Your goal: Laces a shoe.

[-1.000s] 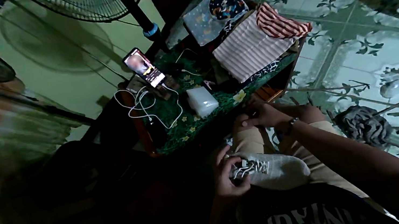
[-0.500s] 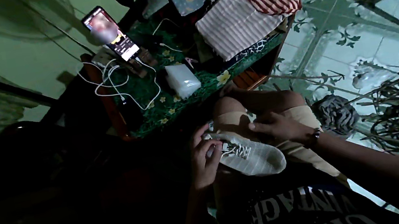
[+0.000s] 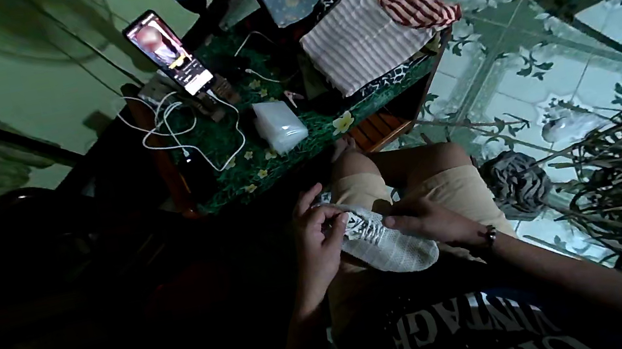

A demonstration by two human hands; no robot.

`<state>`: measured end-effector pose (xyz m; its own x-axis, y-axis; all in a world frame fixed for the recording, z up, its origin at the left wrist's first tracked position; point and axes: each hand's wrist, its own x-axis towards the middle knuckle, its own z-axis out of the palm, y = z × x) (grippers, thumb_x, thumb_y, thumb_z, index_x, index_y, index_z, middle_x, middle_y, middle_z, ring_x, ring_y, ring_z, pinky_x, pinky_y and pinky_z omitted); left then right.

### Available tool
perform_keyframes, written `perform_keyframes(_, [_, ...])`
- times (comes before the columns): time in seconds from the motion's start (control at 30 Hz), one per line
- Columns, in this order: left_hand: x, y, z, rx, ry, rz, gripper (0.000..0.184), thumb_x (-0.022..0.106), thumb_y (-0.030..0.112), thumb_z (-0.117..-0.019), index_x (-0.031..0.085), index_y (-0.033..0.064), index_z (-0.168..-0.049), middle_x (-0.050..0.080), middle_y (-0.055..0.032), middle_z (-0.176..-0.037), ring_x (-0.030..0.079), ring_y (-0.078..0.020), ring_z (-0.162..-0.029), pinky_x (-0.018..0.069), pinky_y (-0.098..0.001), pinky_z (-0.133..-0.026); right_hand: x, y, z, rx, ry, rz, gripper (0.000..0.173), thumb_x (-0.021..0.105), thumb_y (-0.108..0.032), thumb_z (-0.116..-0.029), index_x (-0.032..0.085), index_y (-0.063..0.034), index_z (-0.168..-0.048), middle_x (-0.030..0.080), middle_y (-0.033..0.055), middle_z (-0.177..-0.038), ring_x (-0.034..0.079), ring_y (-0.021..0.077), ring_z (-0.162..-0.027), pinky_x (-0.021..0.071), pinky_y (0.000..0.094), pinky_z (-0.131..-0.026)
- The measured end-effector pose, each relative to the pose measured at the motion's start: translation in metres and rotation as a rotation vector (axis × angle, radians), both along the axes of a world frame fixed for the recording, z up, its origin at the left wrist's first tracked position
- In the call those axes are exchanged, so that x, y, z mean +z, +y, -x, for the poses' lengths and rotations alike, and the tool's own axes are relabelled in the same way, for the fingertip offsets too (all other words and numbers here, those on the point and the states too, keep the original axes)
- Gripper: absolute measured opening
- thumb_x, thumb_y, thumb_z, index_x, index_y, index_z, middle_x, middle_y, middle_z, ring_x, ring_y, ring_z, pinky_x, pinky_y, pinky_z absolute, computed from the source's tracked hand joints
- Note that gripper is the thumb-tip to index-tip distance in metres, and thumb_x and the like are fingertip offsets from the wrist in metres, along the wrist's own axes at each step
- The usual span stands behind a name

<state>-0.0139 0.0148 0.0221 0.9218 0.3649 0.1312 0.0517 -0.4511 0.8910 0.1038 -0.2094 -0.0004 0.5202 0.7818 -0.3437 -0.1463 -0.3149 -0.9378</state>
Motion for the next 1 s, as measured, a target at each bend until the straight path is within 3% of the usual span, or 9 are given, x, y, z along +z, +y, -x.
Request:
perform_keyframes(0.07, [0.007,-0.008,0.004,0.041,0.009,-0.145,0.015,0.066,0.024,-0.097,0.072,0.0112,-0.093,0.047,-0.008,-0.151,0.038,-0.0255,-0.145,0.0398,-0.047,-0.116,-0.001,-0.001,0.001,-0.009,0.005,-0.014,0.037,0.061,-0.041,-0.1012,0.07,-0.0085,-0.115,0.068,-0.0019,-0.097,0.063,0.003,-0.086,0.0541,0.0265,-0.082])
perform_keyframes(0.13, [0.017,-0.015,0.007,0.077,-0.004,-0.271,0.017,0.065,0.026,-0.098,0.073,0.0114,-0.096,0.056,-0.0087,-0.134,0.045,-0.027,-0.134,0.0374,-0.0512,-0.113,-0.001,-0.003,0.003,-0.008,0.023,-0.058,0.043,0.064,-0.045,-0.0984,0.068,-0.0073,-0.119,0.069,-0.0018,-0.099,0.064,0.0033,-0.089,0.055,0.0263,-0.083])
perform_keyframes(0.2, [0.023,-0.019,0.008,0.064,-0.004,-0.299,0.017,0.062,0.023,-0.0996,0.072,0.0088,-0.099,0.067,-0.0051,-0.112,0.059,-0.0199,-0.115,0.0433,-0.0498,-0.105,0.0,-0.007,0.004,0.039,0.063,-0.088,0.065,0.071,-0.053,-0.0904,0.059,-0.0049,-0.133,0.07,0.0022,-0.108,0.066,0.0068,-0.095,0.0568,0.0287,-0.087])
perform_keyframes(0.3, [0.022,-0.019,0.007,-0.001,0.048,-0.195,0.018,0.056,0.019,-0.103,0.068,0.0054,-0.105,0.069,-0.003,-0.097,0.064,-0.0105,-0.092,0.0526,-0.0381,-0.09,0.001,-0.01,0.005,0.116,0.118,-0.172,0.078,0.079,-0.042,-0.0864,0.045,-0.0053,-0.147,0.067,0.0076,-0.124,0.067,0.0118,-0.107,0.0574,0.0319,-0.095])
perform_keyframes(0.37, [0.016,-0.017,0.005,-0.037,0.071,-0.103,0.018,0.055,0.017,-0.104,0.066,0.0029,-0.108,0.067,-0.0047,-0.096,0.065,-0.0087,-0.087,0.0567,-0.029,-0.081,0.0,-0.011,0.006,0.091,0.111,-0.208,0.066,0.077,-0.035,-0.0911,0.049,-0.0045,-0.143,0.068,0.0082,-0.12,0.068,0.013,-0.104,0.0588,0.0323,-0.092])
perform_keyframes(0.57, [0.017,-0.017,0.0,-0.095,0.261,0.062,0.035,0.065,0.015,-0.099,0.055,0.0056,-0.131,0.074,-0.0049,-0.101,0.071,-0.0102,-0.09,0.0593,-0.0303,-0.081,-0.006,-0.015,0.008,0.009,0.048,-0.232,0.039,0.064,-0.026,-0.1016,0.061,-0.0011,-0.131,0.07,0.0048,-0.113,0.067,0.0077,-0.099,0.0566,0.0276,-0.091])
perform_keyframes(0.67, [0.018,-0.016,-0.002,-0.05,0.256,0.093,0.033,0.064,0.01,-0.0984,0.057,0.0071,-0.13,0.073,-0.0044,-0.096,0.069,-0.0104,-0.082,0.0582,-0.029,-0.075,-0.009,-0.015,0.01,-0.005,0.026,-0.245,0.036,0.062,-0.023,-0.1031,0.062,-0.0012,-0.131,0.071,0.0047,-0.114,0.068,0.007,-0.099,0.0566,0.0269,-0.092])
perform_keyframes(0.87, [0.008,-0.017,-0.005,0.008,0.248,-0.044,0.035,0.067,0.009,-0.0961,0.059,0.0051,-0.13,0.072,-0.0057,-0.101,0.07,-0.0128,-0.09,0.0593,-0.0323,-0.08,-0.013,-0.015,0.014,-0.026,-0.004,-0.259,0.035,0.064,-0.019,-0.1015,0.064,-0.0012,-0.132,0.072,0.0045,-0.117,0.068,0.0056,-0.102,0.0568,0.0257,-0.093])
perform_keyframes(1.0, [0.002,-0.018,-0.004,0.033,0.168,-0.052,0.031,0.067,0.007,-0.0946,0.064,0.0046,-0.125,0.073,-0.0048,-0.104,0.07,-0.0123,-0.091,0.0604,-0.0312,-0.081,-0.011,-0.015,0.016,-0.002,-0.014,-0.248,0.041,0.062,-0.017,-0.1024,0.06,-0.0028,-0.141,0.065,0.0075,-0.137,0.065,0.0104,-0.118,0.0538,0.0296,-0.104])
